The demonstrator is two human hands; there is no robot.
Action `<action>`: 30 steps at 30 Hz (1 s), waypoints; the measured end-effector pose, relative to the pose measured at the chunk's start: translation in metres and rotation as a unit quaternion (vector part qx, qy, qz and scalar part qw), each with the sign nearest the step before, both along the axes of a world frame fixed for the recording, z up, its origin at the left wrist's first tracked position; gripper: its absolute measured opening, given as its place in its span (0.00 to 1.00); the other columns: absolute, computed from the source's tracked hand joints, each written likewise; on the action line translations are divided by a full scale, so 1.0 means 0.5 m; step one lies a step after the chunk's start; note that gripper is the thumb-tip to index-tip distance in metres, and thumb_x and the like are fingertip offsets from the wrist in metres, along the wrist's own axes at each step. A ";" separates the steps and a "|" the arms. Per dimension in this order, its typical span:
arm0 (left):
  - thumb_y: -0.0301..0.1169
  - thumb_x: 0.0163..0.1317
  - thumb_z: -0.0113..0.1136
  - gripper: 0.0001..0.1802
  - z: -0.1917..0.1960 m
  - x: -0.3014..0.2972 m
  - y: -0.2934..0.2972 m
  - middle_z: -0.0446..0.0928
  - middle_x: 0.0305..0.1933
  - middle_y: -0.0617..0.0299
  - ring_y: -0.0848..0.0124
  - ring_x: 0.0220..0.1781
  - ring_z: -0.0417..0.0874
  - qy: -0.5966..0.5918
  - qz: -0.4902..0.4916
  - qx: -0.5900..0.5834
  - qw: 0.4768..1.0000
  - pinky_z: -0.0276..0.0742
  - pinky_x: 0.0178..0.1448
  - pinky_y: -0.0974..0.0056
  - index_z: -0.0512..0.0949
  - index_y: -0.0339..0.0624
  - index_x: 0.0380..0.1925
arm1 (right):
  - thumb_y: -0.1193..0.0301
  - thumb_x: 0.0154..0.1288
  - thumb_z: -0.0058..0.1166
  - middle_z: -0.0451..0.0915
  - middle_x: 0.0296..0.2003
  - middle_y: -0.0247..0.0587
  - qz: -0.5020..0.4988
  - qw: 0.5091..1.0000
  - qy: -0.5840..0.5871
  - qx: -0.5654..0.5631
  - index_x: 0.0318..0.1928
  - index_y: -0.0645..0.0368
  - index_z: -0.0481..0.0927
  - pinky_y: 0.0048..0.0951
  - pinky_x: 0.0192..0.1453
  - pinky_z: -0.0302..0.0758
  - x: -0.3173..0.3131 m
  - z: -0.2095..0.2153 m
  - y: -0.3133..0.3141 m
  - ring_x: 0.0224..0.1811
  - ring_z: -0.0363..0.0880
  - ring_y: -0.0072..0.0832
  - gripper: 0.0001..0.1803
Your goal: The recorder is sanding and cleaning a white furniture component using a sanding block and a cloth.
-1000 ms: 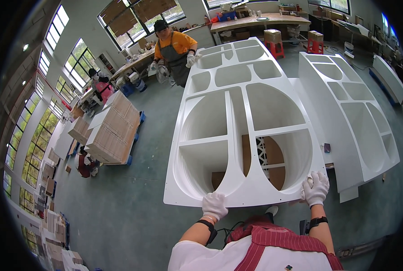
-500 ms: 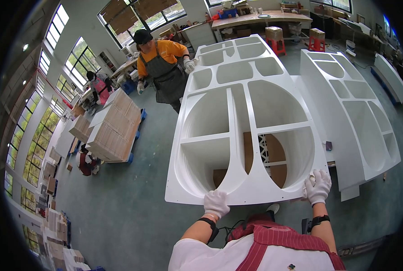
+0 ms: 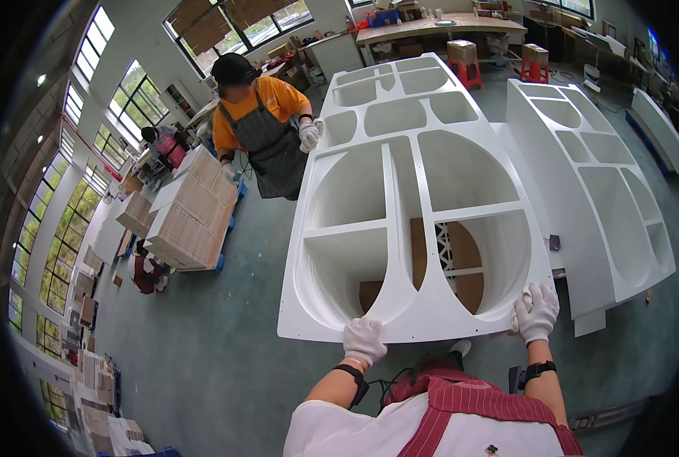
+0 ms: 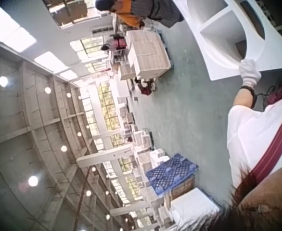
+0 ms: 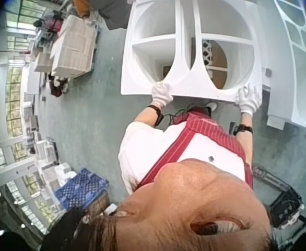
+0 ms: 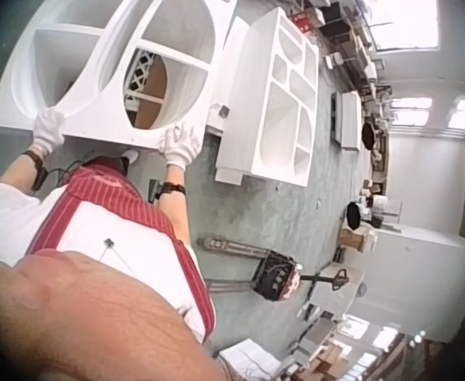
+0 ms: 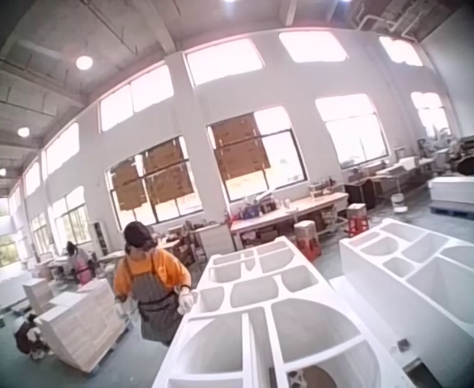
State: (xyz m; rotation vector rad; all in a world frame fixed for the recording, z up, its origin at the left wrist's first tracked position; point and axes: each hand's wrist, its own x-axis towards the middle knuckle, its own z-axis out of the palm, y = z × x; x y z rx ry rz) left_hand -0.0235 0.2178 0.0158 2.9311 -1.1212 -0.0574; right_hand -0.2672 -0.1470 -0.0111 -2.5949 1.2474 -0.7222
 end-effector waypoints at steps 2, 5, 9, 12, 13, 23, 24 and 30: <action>0.39 0.50 0.66 0.15 -0.003 0.001 0.001 0.84 0.41 0.50 0.49 0.45 0.86 0.001 -0.002 0.000 1.000 0.79 0.50 0.48 0.84 0.48 0.37 | 0.55 0.59 0.69 0.77 0.64 0.49 0.001 1.000 -0.006 0.001 0.60 0.48 0.84 0.52 0.76 0.64 0.000 0.001 0.001 0.70 0.71 0.52 0.29; 0.39 0.50 0.66 0.15 -0.006 0.001 0.002 0.84 0.41 0.50 0.49 0.45 0.86 0.005 0.003 -0.003 1.000 0.79 0.50 0.48 0.84 0.48 0.37 | 0.55 0.57 0.72 0.75 0.64 0.47 -0.006 1.000 -0.010 0.011 0.59 0.47 0.84 0.53 0.77 0.63 0.001 -0.001 0.000 0.70 0.70 0.51 0.29; 0.39 0.49 0.66 0.14 -0.005 0.000 0.001 0.84 0.41 0.50 0.49 0.45 0.86 0.000 0.000 -0.005 1.000 0.79 0.50 0.47 0.84 0.47 0.37 | 0.55 0.56 0.72 0.76 0.64 0.46 -0.004 1.000 -0.007 0.001 0.59 0.47 0.84 0.53 0.77 0.64 0.001 -0.004 -0.002 0.70 0.70 0.51 0.29; 0.39 0.51 0.65 0.14 0.000 -0.001 0.000 0.84 0.41 0.50 0.49 0.45 0.86 0.001 -0.002 0.001 1.000 0.79 0.50 0.47 0.84 0.48 0.37 | 0.55 0.56 0.72 0.76 0.64 0.46 -0.003 1.000 -0.007 -0.002 0.59 0.47 0.84 0.52 0.77 0.64 0.000 -0.004 -0.002 0.70 0.70 0.51 0.29; 0.39 0.53 0.65 0.13 0.002 -0.001 0.000 0.84 0.41 0.50 0.49 0.45 0.86 0.002 -0.003 0.005 1.000 0.79 0.50 0.47 0.85 0.48 0.37 | 0.55 0.56 0.72 0.76 0.64 0.46 -0.004 1.000 -0.005 -0.002 0.59 0.47 0.84 0.52 0.77 0.64 0.000 -0.004 -0.002 0.70 0.70 0.51 0.29; 0.38 0.49 0.66 0.16 0.000 -0.002 -0.001 0.84 0.42 0.50 0.49 0.47 0.86 0.010 0.007 0.007 1.000 0.78 0.51 0.48 0.84 0.47 0.38 | 0.54 0.57 0.71 0.75 0.65 0.47 -0.007 1.000 0.001 0.007 0.59 0.47 0.84 0.52 0.77 0.64 0.002 -0.002 -0.001 0.71 0.70 0.51 0.30; 0.38 0.49 0.66 0.15 -0.001 -0.002 0.000 0.84 0.41 0.50 0.49 0.46 0.86 0.005 0.003 0.001 1.000 0.78 0.51 0.48 0.84 0.47 0.37 | 0.54 0.57 0.72 0.75 0.65 0.47 -0.007 1.000 0.000 0.004 0.59 0.47 0.84 0.52 0.77 0.64 0.002 -0.001 0.000 0.71 0.70 0.51 0.30; 0.38 0.48 0.66 0.13 -0.003 0.000 0.002 0.84 0.39 0.50 0.48 0.43 0.86 -0.004 -0.008 -0.028 1.000 0.79 0.48 0.46 0.84 0.47 0.34 | 0.55 0.60 0.70 0.77 0.64 0.50 -0.004 1.000 -0.007 -0.003 0.59 0.49 0.84 0.52 0.76 0.65 0.001 0.004 0.003 0.70 0.71 0.53 0.28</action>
